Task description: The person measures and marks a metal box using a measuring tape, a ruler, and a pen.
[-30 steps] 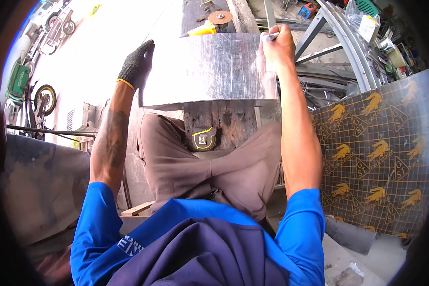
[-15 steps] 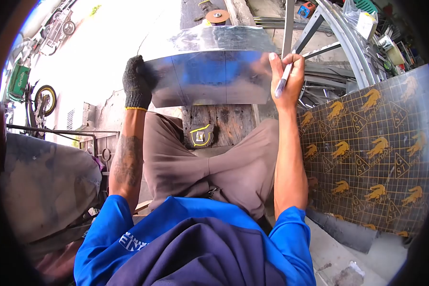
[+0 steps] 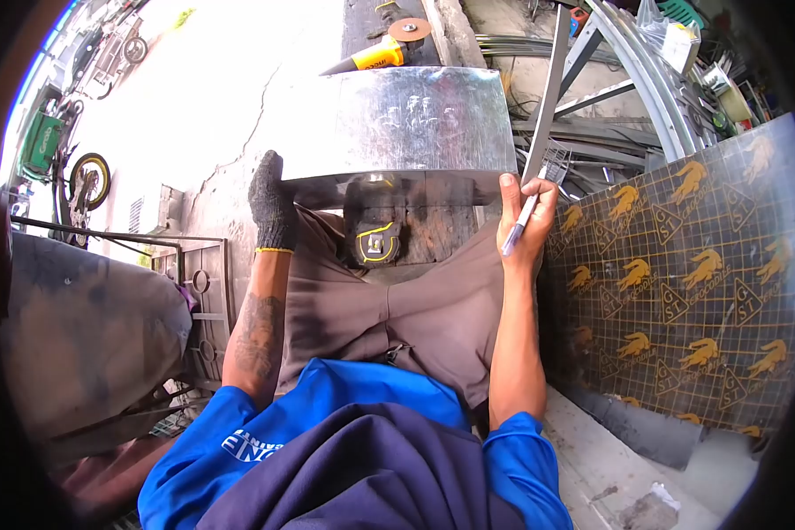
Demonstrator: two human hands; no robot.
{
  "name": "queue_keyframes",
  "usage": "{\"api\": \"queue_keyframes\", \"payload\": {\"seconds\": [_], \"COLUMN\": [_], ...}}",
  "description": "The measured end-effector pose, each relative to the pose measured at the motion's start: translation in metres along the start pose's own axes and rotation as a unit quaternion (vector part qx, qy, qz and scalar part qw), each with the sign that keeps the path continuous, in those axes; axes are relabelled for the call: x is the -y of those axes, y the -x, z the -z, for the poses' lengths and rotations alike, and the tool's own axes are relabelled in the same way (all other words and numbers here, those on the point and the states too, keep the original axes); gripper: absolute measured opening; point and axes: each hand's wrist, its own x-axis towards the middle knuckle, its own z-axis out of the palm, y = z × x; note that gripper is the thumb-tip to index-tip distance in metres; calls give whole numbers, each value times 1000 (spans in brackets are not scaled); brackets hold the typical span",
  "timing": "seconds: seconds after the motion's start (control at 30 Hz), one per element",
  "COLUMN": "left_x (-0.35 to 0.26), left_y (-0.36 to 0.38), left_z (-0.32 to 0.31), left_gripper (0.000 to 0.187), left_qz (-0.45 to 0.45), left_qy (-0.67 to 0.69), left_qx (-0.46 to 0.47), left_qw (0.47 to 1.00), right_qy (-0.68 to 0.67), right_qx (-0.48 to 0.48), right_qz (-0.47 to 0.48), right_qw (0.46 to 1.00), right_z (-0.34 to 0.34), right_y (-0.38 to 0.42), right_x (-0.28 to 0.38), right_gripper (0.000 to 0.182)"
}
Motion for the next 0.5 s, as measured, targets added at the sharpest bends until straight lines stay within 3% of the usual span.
{"api": "queue_keyframes", "payload": {"seconds": [0.1,0.17,0.23,0.3,0.33,0.37,0.43,0.47,0.5], "left_x": [3,13,23,27,-9,-16,-25,-50,-54], "left_y": [-5,-10,-16,-20,1,9,24,50,62], "left_z": [4,11,19,28,7,0,-9,-13,-5], "left_gripper": [40,37,34,30,31,31,43,55,55], "left_qz": [18,-12,-38,-176,2,-1,-138,-226,-328], "left_qy": [10,-7,-27,-208,-53,-51,-132,-305,-351], "left_qx": [11,32,50,115,83,80,-35,-58,-27], "left_qw": [1000,999,998,955,995,996,981,923,877], "right_qy": [-13,120,149,165,162,184,205,198,191], "right_qx": [-5,-2,27,92,95,145,194,249,302], "right_qz": [1,66,94,115,117,134,156,150,143], "right_qw": [1000,991,984,975,975,963,947,936,923], "right_z": [0,8,12,15,15,14,11,9,7], "right_y": [0,-3,-7,-13,-16,-20,-26,-28,-30], "right_x": [9,19,36,57,68,78,89,93,96], "right_gripper": [34,35,33,31,31,30,29,28,27]}}
